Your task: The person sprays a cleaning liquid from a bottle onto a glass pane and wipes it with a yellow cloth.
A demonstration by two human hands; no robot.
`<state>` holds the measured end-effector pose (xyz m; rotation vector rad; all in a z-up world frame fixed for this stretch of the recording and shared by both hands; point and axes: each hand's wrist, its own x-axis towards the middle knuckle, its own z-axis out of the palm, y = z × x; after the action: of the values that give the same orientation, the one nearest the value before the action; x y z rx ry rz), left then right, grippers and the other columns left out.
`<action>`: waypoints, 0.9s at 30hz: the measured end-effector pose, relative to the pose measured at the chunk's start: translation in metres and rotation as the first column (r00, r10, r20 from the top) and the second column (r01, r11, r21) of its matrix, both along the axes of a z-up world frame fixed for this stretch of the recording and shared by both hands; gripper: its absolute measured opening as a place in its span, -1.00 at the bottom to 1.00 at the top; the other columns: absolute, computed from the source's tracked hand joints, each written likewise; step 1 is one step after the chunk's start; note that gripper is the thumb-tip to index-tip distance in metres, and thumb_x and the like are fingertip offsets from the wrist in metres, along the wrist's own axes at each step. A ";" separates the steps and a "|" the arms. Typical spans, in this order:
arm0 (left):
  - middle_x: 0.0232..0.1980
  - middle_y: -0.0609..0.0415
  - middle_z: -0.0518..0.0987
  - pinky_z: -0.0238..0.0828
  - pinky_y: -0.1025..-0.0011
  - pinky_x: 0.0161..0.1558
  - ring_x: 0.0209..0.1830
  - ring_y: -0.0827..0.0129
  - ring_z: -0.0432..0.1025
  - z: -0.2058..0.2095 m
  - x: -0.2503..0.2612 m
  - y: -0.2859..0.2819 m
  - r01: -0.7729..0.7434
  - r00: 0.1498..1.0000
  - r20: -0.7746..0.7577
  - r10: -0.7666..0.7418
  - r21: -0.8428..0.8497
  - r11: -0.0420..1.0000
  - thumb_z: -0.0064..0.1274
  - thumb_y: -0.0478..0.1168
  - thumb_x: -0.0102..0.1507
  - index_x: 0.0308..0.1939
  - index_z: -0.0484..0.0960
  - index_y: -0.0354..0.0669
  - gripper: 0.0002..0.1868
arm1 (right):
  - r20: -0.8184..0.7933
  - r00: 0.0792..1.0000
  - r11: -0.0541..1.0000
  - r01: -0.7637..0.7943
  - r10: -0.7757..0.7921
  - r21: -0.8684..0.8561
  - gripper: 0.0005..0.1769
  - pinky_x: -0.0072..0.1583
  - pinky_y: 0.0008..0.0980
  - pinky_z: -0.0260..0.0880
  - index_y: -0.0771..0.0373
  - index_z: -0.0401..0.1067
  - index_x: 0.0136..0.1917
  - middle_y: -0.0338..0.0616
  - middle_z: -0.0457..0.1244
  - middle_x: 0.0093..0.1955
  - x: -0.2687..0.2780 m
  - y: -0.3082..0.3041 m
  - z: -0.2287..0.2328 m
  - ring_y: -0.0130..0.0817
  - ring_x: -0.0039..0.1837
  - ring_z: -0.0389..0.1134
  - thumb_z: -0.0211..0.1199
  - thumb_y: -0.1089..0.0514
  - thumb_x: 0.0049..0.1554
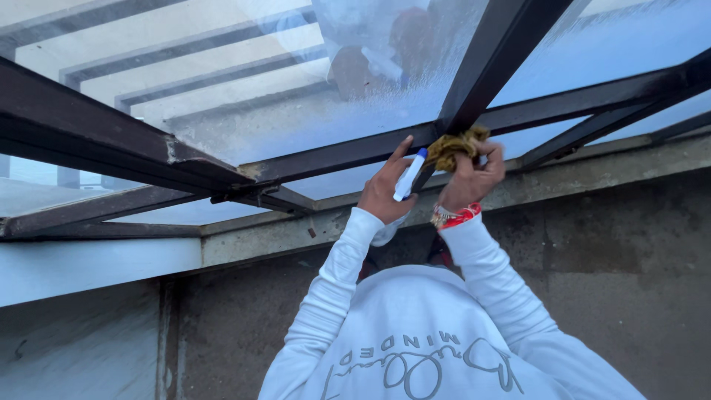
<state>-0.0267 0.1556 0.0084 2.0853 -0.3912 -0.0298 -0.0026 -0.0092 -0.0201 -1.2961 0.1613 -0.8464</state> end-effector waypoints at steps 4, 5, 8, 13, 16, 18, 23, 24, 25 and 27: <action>0.62 0.15 0.22 0.54 0.16 0.08 0.21 -0.06 0.51 0.003 0.002 0.009 0.030 0.999 0.024 -0.027 -0.101 0.994 0.27 -0.35 0.00 0.25 0.44 -0.11 -0.29 | 0.038 0.994 0.875 0.110 -0.105 -0.472 -0.81 0.11 -0.35 0.40 0.35 0.24 -0.10 -0.07 0.15 0.08 0.004 -0.005 -0.033 -0.36 0.07 0.32 0.18 0.51 0.10; 0.63 0.15 0.24 0.55 0.16 0.07 0.16 -0.03 0.54 0.004 0.001 0.009 0.022 0.999 -0.023 -0.025 -0.112 0.993 0.25 -0.35 0.01 0.24 0.44 -0.10 -0.31 | -0.008 0.993 0.849 0.100 -0.122 -0.518 -0.82 0.08 -0.32 0.38 0.38 0.28 -0.09 -0.04 0.17 0.03 0.003 -0.007 -0.057 -0.29 0.05 0.31 0.17 0.50 0.05; 0.58 0.05 0.29 0.50 0.17 0.19 0.28 -0.09 0.47 0.006 0.002 0.018 0.017 0.997 0.076 -0.008 -0.126 0.992 0.26 -0.37 0.03 0.41 0.36 -0.15 -0.16 | -0.207 0.973 0.947 0.027 -0.098 -0.322 -0.81 -0.09 -0.27 0.31 0.40 0.35 -0.12 -0.01 0.29 -0.08 0.010 -0.001 -0.128 -0.19 -0.12 0.31 0.20 0.38 -0.07; 0.58 -0.12 0.31 0.58 0.29 0.05 0.14 0.03 0.58 0.019 -0.008 0.054 -0.056 0.986 0.151 0.068 -0.080 0.995 0.29 -0.38 0.05 0.31 0.43 -0.09 -0.27 | -0.254 0.918 0.876 0.166 -0.305 -0.454 -0.89 -0.02 -0.24 0.29 0.37 0.36 -0.15 -0.06 0.23 -0.18 0.014 0.010 -0.101 -0.14 -0.14 0.27 0.29 0.38 0.10; 0.47 -0.14 0.42 0.67 0.39 0.00 0.05 0.21 0.66 0.023 -0.011 0.079 -0.042 0.995 0.078 0.056 -0.168 0.985 0.24 -0.41 0.10 0.42 0.37 -0.05 -0.21 | 0.027 0.963 0.877 0.255 -0.267 -0.408 -0.86 0.08 -0.21 0.33 0.33 0.35 -0.09 -0.08 0.22 -0.08 0.013 0.008 -0.017 -0.14 -0.04 0.26 0.25 0.42 0.08; 0.30 -0.08 0.59 0.66 0.39 0.04 0.03 0.29 0.66 0.018 -0.016 0.096 -0.042 0.999 -0.032 0.035 -0.263 0.964 0.22 -0.42 0.11 0.57 0.23 -0.08 -0.06 | 0.208 0.945 0.825 0.323 -0.253 -0.463 -0.85 0.17 -0.16 0.32 0.32 0.38 -0.06 -0.02 0.17 0.07 0.010 0.010 0.020 -0.07 0.10 0.26 0.23 0.43 0.10; 0.28 -0.11 0.59 0.67 0.37 0.07 0.08 0.25 0.65 0.001 -0.008 0.115 -0.016 0.998 -0.056 0.000 -0.294 0.956 0.17 -0.47 0.09 0.54 0.30 -0.11 -0.09 | 0.172 0.927 0.760 0.371 -0.333 -0.533 -0.83 0.00 -0.27 0.25 0.29 0.35 -0.13 -0.10 0.15 -0.05 0.018 0.023 -0.018 -0.19 -0.05 0.23 0.32 0.42 0.10; 0.27 -0.10 0.60 0.66 0.38 0.05 0.06 0.25 0.66 0.000 -0.005 0.115 -0.018 0.999 -0.055 0.004 -0.270 0.963 0.18 -0.47 0.08 0.54 0.29 -0.11 -0.09 | 0.109 0.941 0.794 0.329 -0.320 -0.511 -0.81 -0.02 -0.30 0.26 0.29 0.33 -0.14 -0.09 0.15 -0.05 0.018 0.026 -0.040 -0.21 -0.07 0.23 0.33 0.42 0.11; 0.34 -0.14 0.55 0.66 0.38 0.07 0.13 0.22 0.62 -0.002 -0.005 0.117 0.008 0.999 0.033 -0.001 -0.221 0.975 0.19 -0.48 0.09 0.51 0.31 -0.11 -0.11 | 0.021 0.958 0.848 0.263 -0.285 -0.459 -0.82 -0.01 -0.33 0.32 0.34 0.35 -0.04 -0.09 0.20 -0.03 0.015 0.026 -0.064 -0.29 -0.05 0.28 0.28 0.42 0.09; 0.47 -0.22 0.46 0.67 0.38 0.10 0.28 0.15 0.55 -0.004 -0.005 0.119 0.052 0.978 0.207 -0.027 -0.117 0.992 0.19 -0.51 0.11 0.46 0.34 -0.10 -0.17 | -0.128 0.964 0.919 0.176 -0.234 -0.353 -0.77 -0.02 -0.39 0.37 0.38 0.34 -0.01 -0.11 0.23 -0.06 0.013 0.024 -0.100 -0.40 -0.08 0.30 0.27 0.42 0.05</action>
<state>-0.0316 0.2741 0.0041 1.9651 -0.5461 0.1830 0.0101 0.0152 -0.1204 -1.6993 0.3001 -0.9725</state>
